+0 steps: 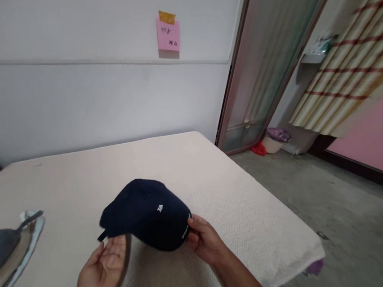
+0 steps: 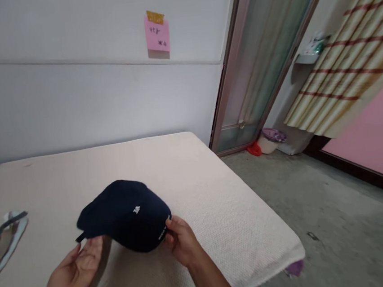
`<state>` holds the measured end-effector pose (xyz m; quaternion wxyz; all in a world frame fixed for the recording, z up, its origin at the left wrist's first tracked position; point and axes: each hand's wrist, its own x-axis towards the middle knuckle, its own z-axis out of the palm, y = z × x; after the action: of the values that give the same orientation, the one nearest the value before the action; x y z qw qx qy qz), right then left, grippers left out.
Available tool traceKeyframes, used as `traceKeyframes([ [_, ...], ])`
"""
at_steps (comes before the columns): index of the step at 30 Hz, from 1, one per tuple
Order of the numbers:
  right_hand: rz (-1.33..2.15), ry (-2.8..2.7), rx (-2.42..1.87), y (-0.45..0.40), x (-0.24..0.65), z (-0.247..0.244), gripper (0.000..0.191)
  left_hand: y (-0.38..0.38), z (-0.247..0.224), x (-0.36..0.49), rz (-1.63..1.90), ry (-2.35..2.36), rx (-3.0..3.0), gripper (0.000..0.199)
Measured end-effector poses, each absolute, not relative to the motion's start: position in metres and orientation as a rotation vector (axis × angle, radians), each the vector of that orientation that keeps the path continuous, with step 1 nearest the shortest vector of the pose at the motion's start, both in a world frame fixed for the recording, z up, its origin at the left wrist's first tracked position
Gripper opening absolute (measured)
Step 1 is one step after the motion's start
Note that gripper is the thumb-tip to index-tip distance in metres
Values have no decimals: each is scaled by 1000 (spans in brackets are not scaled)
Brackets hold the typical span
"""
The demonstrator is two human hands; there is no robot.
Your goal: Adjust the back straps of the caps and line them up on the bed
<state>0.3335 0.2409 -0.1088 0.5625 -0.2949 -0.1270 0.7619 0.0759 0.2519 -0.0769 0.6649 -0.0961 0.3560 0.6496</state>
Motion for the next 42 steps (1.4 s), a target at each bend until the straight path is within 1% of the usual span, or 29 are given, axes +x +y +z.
traceKeyframes([
  [2,1702,-291,-663,249,345,-103,21,252,-75,82,1415,826,-224,27],
  [5,1535,-283,-642,271,363,-91,23,249,-75,88,1353,854,-223,25],
  [9,1355,-290,-658,317,399,-76,25,245,-77,89,1262,839,-243,25],
  [12,1239,-257,-718,353,434,-77,24,243,-78,89,1237,824,-227,22],
  [13,1206,-235,-757,362,446,-81,22,243,-78,89,1231,830,-225,21],
  [16,1128,-145,-917,381,476,-101,7,242,-77,91,1224,863,-239,20],
  [19,1065,-75,-1058,387,494,-121,29,241,-77,92,1233,880,-246,19],
  [21,1030,-62,-1116,389,499,-129,34,240,-78,92,1237,871,-232,18],
  [24,945,-82,-1162,388,496,-133,27,237,-79,90,1235,862,-215,18],
  [27,810,-133,-1181,380,480,-134,6,232,-78,83,1263,872,-227,17],
  [28,766,-159,-1181,375,472,-134,6,230,-77,80,1282,869,-231,17],
  [30,708,-233,-1170,362,454,-134,13,226,-76,71,1316,849,-233,17],
  [34,723,-383,-1174,335,426,-134,20,217,-77,48,1398,834,-272,18],
  [38,579,-598,-1474,317,405,-131,15,213,-77,24,1542,856,-341,21],
  [42,549,-753,-1675,299,365,-128,17,211,-70,-9,1689,846,-341,21],
])
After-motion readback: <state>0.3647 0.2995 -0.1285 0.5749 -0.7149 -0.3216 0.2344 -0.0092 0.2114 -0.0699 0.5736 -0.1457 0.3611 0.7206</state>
